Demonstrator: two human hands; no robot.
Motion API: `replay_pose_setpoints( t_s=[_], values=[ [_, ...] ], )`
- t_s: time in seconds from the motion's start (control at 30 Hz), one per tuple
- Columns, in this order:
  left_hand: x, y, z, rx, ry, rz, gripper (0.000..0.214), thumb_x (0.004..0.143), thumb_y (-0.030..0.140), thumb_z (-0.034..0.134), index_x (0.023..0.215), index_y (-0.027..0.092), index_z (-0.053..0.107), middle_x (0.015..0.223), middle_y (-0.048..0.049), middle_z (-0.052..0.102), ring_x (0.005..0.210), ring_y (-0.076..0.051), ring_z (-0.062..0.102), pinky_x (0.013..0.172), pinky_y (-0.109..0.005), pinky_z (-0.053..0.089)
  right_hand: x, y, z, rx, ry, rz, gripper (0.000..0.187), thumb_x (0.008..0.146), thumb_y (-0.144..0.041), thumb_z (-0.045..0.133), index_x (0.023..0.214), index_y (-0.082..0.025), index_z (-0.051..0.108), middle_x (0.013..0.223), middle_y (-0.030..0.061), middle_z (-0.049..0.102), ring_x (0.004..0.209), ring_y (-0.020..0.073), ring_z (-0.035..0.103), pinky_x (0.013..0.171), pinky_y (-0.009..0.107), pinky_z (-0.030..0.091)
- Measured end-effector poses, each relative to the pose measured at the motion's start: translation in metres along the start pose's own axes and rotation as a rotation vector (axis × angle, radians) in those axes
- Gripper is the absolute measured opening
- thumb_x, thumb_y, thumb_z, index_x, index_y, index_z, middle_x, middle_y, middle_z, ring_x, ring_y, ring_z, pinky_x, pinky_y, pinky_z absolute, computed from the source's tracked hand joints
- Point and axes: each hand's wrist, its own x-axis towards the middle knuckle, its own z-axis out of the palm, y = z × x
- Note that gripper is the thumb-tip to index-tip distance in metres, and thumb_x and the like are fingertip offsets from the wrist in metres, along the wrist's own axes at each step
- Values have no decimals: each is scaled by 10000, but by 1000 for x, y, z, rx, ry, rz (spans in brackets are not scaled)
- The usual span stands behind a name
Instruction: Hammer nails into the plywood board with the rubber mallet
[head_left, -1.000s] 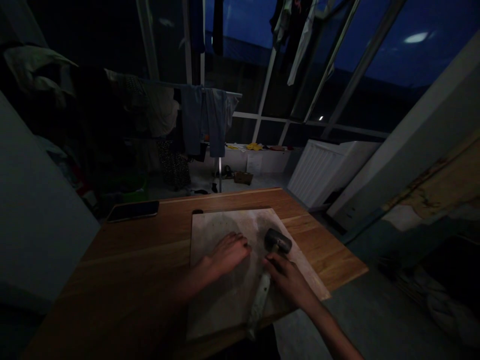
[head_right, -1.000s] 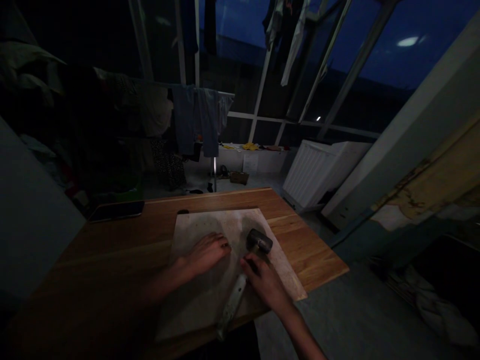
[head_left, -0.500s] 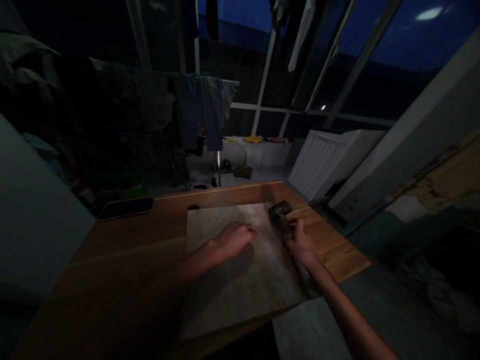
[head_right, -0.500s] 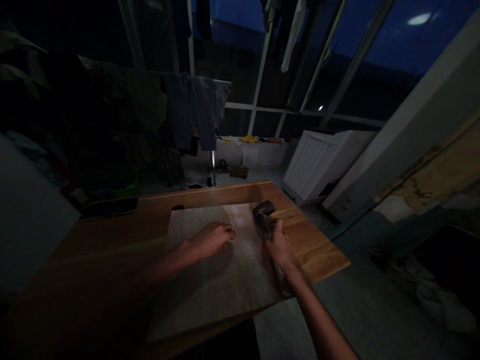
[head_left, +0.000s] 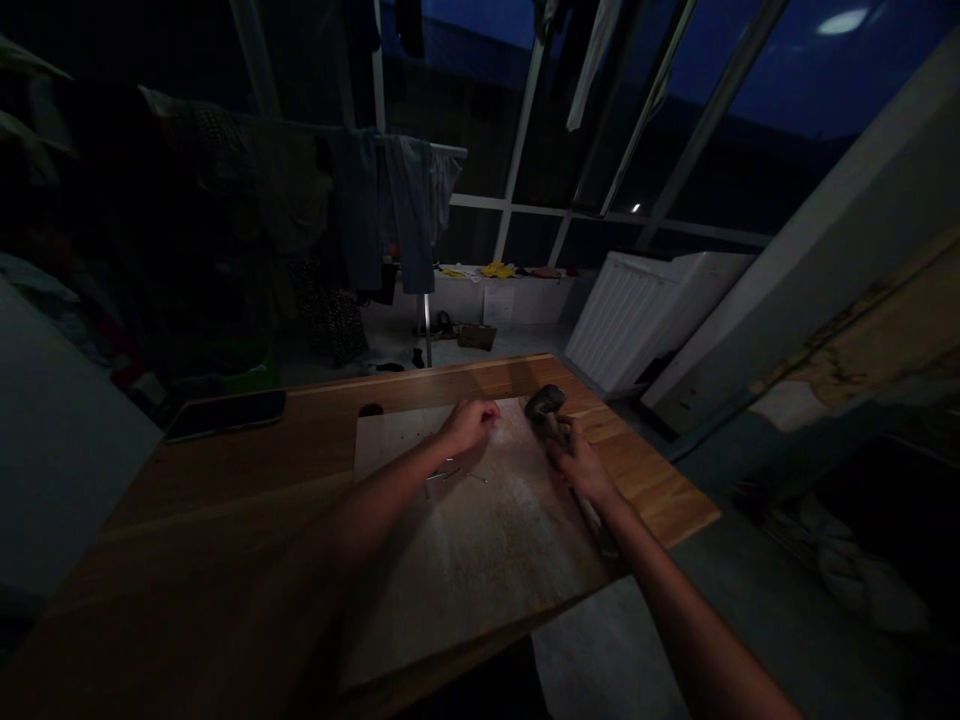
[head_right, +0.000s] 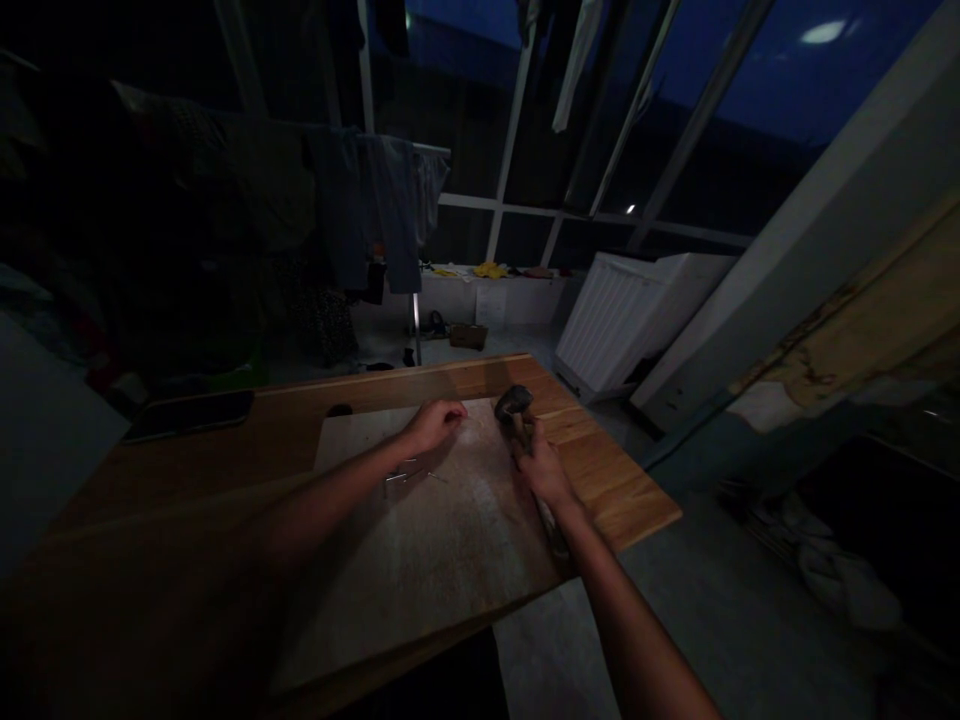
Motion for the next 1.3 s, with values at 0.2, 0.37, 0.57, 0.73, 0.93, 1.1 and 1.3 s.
replay_pose_setpoints(
  t_s=[0.2, 0.37, 0.57, 0.73, 0.93, 1.1, 1.3],
  values=[
    [16, 4, 17, 56, -32, 57, 249, 830, 54, 527, 847, 138, 760, 861, -61, 737, 825, -180, 643, 812, -266, 477, 1, -2, 3, -48, -8, 10, 497, 945, -356, 537, 1411, -193, 473, 1115, 132, 768, 1014, 294, 749, 856, 370, 547],
    [21, 5, 13, 77, -73, 136, 189, 797, 72, 554, 756, 152, 720, 918, -72, 706, 893, -194, 624, 838, -276, 466, 2, -3, 4, -29, -34, 31, 469, 959, -354, 524, 1387, -164, 541, 1150, 158, 761, 1062, 304, 739, 873, 357, 535],
    [26, 5, 27, -104, -11, 147, 159, 737, 38, 600, 734, 165, 697, 840, -30, 710, 837, -177, 631, 829, -264, 479, 2, -8, 2, 30, -73, 67, 434, 955, -372, 531, 1320, -146, 590, 1000, 140, 771, 892, 293, 746, 772, 346, 533],
    [27, -2, 47, -211, 134, 55, 110, 792, 65, 616, 765, 149, 683, 949, -54, 742, 896, -171, 677, 857, -278, 514, 2, -9, 2, 158, -122, 142, 395, 958, -372, 521, 1302, -183, 566, 778, 32, 706, 576, 190, 663, 547, 264, 490],
    [28, -9, 47, -305, 190, 4, 87, 732, 110, 702, 673, 156, 658, 896, -47, 753, 862, -185, 695, 826, -300, 539, 10, -7, -1, 354, -184, 212, 315, 943, -478, 499, 1063, -197, 578, 611, -66, 538, 403, 129, 521, 381, 224, 414],
    [29, -10, 47, -337, 190, -36, 50, 720, 163, 740, 741, 154, 696, 806, -32, 741, 767, -181, 691, 745, -293, 533, 16, -13, -5, 435, -158, 165, 367, 901, -547, 561, 1004, -195, 585, 629, -72, 521, 374, 99, 470, 343, 215, 372],
    [28, -10, 47, -355, 197, -68, 115, 723, 156, 754, 831, 171, 718, 793, -26, 744, 789, -193, 710, 777, -311, 534, 6, -33, -12, 431, -110, 105, 406, 917, -533, 535, 1125, -188, 584, 620, -80, 521, 360, 100, 467, 328, 208, 369]
  ],
)
